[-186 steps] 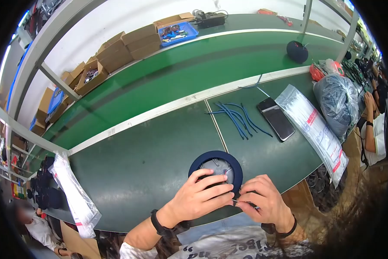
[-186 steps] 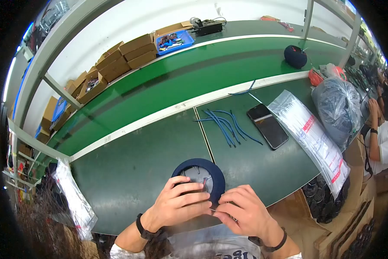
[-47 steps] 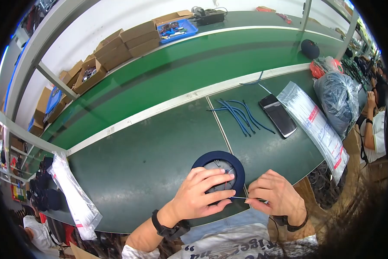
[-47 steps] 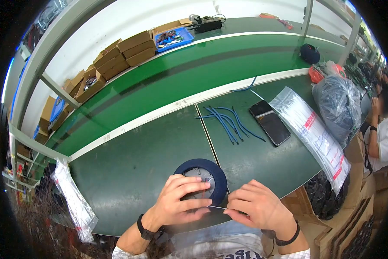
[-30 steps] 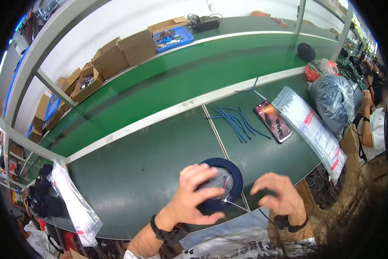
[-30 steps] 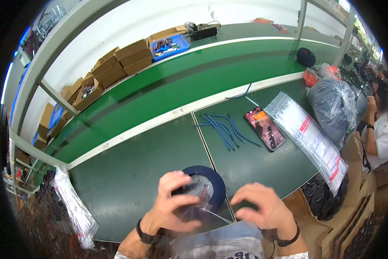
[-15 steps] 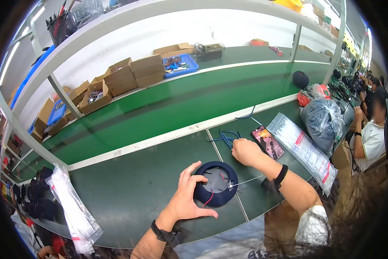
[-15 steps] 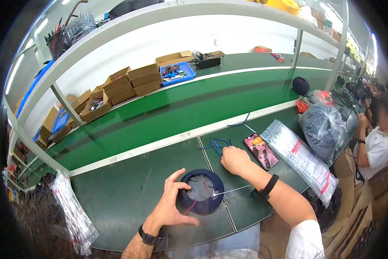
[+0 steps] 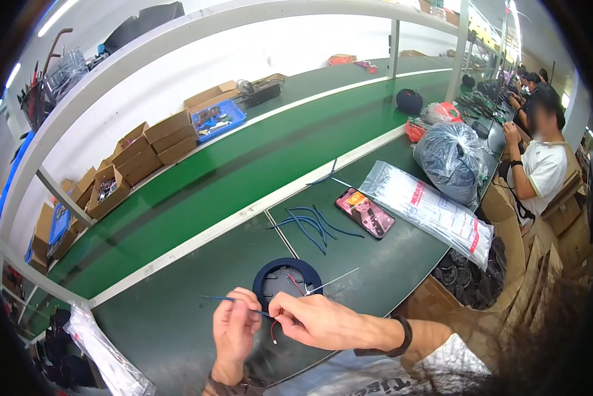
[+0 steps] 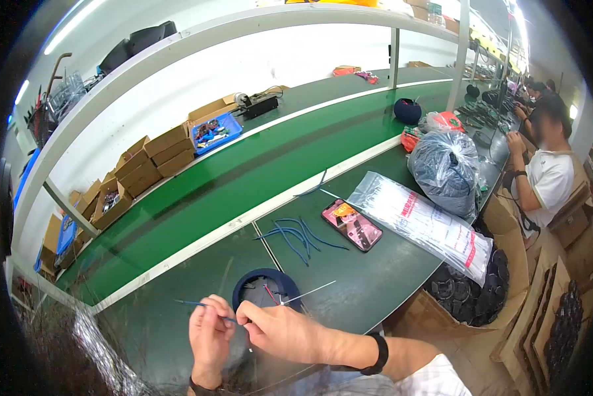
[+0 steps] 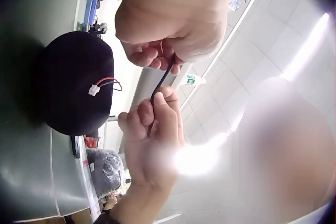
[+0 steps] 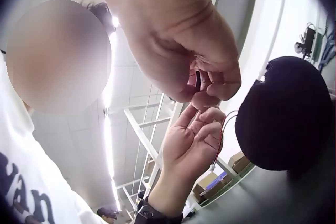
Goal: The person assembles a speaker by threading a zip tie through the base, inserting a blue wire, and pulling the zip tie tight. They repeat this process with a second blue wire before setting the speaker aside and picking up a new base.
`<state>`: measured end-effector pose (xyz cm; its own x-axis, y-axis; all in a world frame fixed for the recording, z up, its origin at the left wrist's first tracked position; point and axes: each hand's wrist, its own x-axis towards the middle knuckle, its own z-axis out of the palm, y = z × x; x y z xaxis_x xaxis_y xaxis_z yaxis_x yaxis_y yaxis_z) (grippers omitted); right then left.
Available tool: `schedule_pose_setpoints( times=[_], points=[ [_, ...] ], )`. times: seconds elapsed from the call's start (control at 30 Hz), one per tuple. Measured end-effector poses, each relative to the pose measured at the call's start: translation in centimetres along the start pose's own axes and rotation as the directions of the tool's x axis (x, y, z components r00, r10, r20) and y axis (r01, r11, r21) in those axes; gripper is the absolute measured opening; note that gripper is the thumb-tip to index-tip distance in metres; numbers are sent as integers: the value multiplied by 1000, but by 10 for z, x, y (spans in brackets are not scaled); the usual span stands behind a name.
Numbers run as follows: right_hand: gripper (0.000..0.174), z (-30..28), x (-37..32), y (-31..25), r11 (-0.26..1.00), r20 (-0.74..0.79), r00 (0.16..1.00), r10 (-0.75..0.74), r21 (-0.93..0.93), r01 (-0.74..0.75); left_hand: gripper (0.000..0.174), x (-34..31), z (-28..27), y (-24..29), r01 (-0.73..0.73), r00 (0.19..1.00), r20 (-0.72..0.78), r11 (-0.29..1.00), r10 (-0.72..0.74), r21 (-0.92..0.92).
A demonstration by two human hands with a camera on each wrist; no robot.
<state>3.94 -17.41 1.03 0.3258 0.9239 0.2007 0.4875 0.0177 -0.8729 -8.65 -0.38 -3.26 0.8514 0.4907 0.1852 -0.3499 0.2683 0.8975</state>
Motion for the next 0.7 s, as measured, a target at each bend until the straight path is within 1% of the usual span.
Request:
schedule_pose_setpoints(
  times=[0.03,0.1,0.13,0.17,0.2,0.23,0.27,0.3,0.37,0.4,0.43,0.47,0.53,0.57,0.6,0.63,0.67,0.7],
  points=[
    [18,2,-4,1,998,-8,1000,9,57,-8,26,1,-1,0,-9,1000,-19,997,8,-71],
    [17,3,-12,1,986,-19,999,27,167,-24,28,3,-9,0,19,996,-87,981,-36,-192],
    [15,2,-17,2,969,49,995,92,227,-101,29,4,-13,1,25,991,-122,967,-57,-252],
    [16,1,-21,5,928,116,988,104,345,-139,30,5,-17,2,26,985,-156,951,-77,-307],
    [18,0,-24,11,872,185,977,104,456,-179,34,5,-22,0,12,993,-108,934,-54,-356],
    [20,0,-27,19,799,255,962,95,557,-226,35,4,-20,2,35,989,-125,945,-79,-326],
    [27,0,-28,31,685,323,945,48,677,-267,36,4,-14,4,59,984,-144,953,-106,-297],
    [28,3,-28,31,607,253,967,34,763,-221,38,4,-9,4,85,977,-165,959,-133,-270],
    [30,11,-31,30,431,112,993,32,895,-115,43,6,-7,2,99,983,-112,936,-144,-337],
    [31,14,-32,34,417,68,997,33,906,-76,45,8,-8,-1,96,988,-80,923,-135,-372],
    [29,15,-31,35,423,38,995,88,903,-72,47,8,-11,-4,93,991,-49,909,-123,-407],
    [27,16,-31,36,428,7,990,143,901,-69,48,8,-20,-10,98,995,10,921,-102,-378],
    [27,19,-27,38,430,-47,969,242,900,-64,51,7,-25,-20,89,994,82,966,-71,-242],
    [25,21,-23,39,601,-181,965,188,799,33,53,6,-24,-18,77,992,112,984,-59,-163],
    [22,21,-17,41,740,-301,948,103,661,129,57,4,-20,-15,64,993,95,997,-66,33],
    [20,21,-11,42,842,-400,916,-5,493,220,61,4,-14,-12,58,995,71,972,-76,229],
    [17,18,-6,35,898,-412,911,-23,392,200,64,4,-8,-7,-50,993,118,931,8,361],
    [14,15,-2,26,943,-427,903,-43,282,178,68,5,-4,-4,-153,981,181,863,74,481]
  ],
)
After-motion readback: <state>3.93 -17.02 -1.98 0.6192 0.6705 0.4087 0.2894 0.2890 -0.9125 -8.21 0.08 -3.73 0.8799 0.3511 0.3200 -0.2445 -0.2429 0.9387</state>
